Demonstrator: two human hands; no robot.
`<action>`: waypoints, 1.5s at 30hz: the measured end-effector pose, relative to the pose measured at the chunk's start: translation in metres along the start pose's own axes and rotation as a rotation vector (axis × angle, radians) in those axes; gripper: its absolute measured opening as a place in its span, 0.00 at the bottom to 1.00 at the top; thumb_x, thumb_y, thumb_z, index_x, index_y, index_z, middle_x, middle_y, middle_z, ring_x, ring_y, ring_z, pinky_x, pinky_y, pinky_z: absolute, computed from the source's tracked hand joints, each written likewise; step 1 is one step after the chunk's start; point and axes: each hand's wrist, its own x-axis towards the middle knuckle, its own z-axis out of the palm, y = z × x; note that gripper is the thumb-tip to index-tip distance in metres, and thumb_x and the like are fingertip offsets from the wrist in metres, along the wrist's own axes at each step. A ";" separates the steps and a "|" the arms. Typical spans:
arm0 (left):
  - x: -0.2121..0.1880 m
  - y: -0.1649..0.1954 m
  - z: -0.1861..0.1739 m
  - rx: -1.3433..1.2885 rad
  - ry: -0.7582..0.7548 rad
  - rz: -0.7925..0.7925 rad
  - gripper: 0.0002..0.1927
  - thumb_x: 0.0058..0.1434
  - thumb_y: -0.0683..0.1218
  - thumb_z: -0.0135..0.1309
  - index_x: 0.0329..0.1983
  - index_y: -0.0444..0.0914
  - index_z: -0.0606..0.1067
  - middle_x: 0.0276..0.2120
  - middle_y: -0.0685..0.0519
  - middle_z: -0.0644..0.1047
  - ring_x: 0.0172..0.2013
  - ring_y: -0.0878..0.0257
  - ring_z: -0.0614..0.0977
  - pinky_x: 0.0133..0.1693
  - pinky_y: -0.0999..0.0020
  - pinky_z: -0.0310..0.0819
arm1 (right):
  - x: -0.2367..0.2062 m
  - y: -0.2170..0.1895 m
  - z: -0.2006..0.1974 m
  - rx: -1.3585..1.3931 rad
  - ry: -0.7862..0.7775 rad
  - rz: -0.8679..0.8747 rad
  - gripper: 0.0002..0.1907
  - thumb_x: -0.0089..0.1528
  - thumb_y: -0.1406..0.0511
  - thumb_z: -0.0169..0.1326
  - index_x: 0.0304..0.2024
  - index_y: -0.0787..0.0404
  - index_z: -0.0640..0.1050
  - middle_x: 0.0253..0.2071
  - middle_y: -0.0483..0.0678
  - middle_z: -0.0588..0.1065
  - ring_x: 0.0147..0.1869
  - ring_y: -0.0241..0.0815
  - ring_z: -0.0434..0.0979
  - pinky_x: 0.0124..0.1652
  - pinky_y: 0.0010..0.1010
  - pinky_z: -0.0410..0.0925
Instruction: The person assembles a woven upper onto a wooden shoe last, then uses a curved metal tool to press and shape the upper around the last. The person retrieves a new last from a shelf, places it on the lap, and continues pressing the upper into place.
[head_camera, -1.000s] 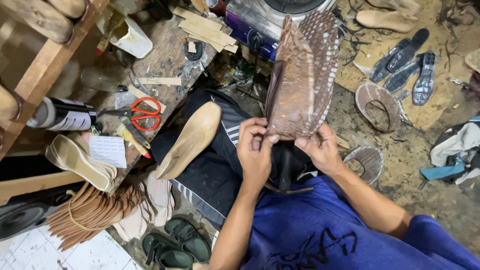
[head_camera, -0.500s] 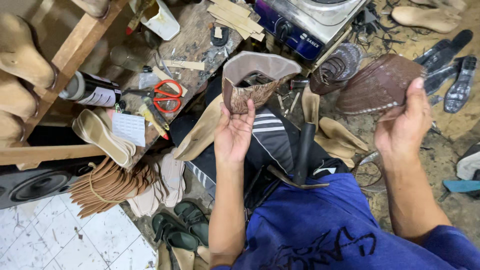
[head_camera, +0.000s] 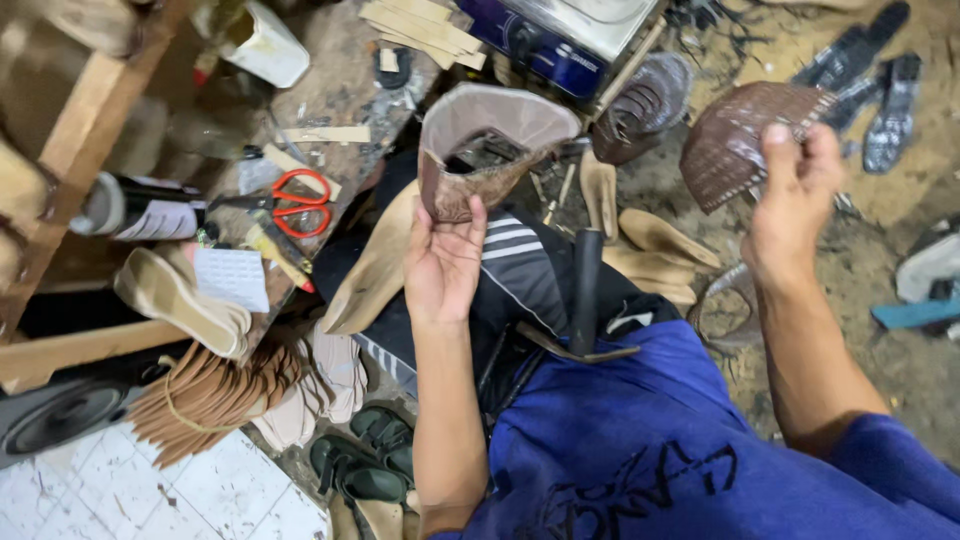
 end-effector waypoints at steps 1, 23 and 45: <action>-0.003 -0.006 0.001 0.189 -0.022 0.039 0.15 0.74 0.45 0.46 0.59 0.33 0.71 0.57 0.43 0.77 0.56 0.51 0.79 0.60 0.50 0.74 | 0.002 0.002 -0.005 -0.063 -0.006 0.011 0.05 0.79 0.67 0.54 0.54 0.64 0.74 0.50 0.42 0.75 0.49 0.29 0.71 0.54 0.25 0.66; -0.036 -0.045 -0.002 1.437 0.086 0.302 0.16 0.74 0.41 0.47 0.61 0.27 0.71 0.56 0.42 0.74 0.54 0.56 0.80 0.56 0.59 0.81 | -0.002 0.113 -0.013 -0.966 -0.313 0.207 0.26 0.56 0.60 0.65 0.53 0.67 0.77 0.45 0.57 0.79 0.50 0.55 0.79 0.49 0.45 0.70; -0.064 0.004 -0.086 1.203 0.503 0.137 0.16 0.73 0.40 0.43 0.60 0.27 0.69 0.57 0.38 0.75 0.53 0.51 0.80 0.54 0.52 0.78 | 0.124 0.291 0.083 -1.307 -0.442 0.609 0.12 0.65 0.63 0.54 0.49 0.62 0.76 0.57 0.58 0.74 0.63 0.58 0.73 0.58 0.47 0.67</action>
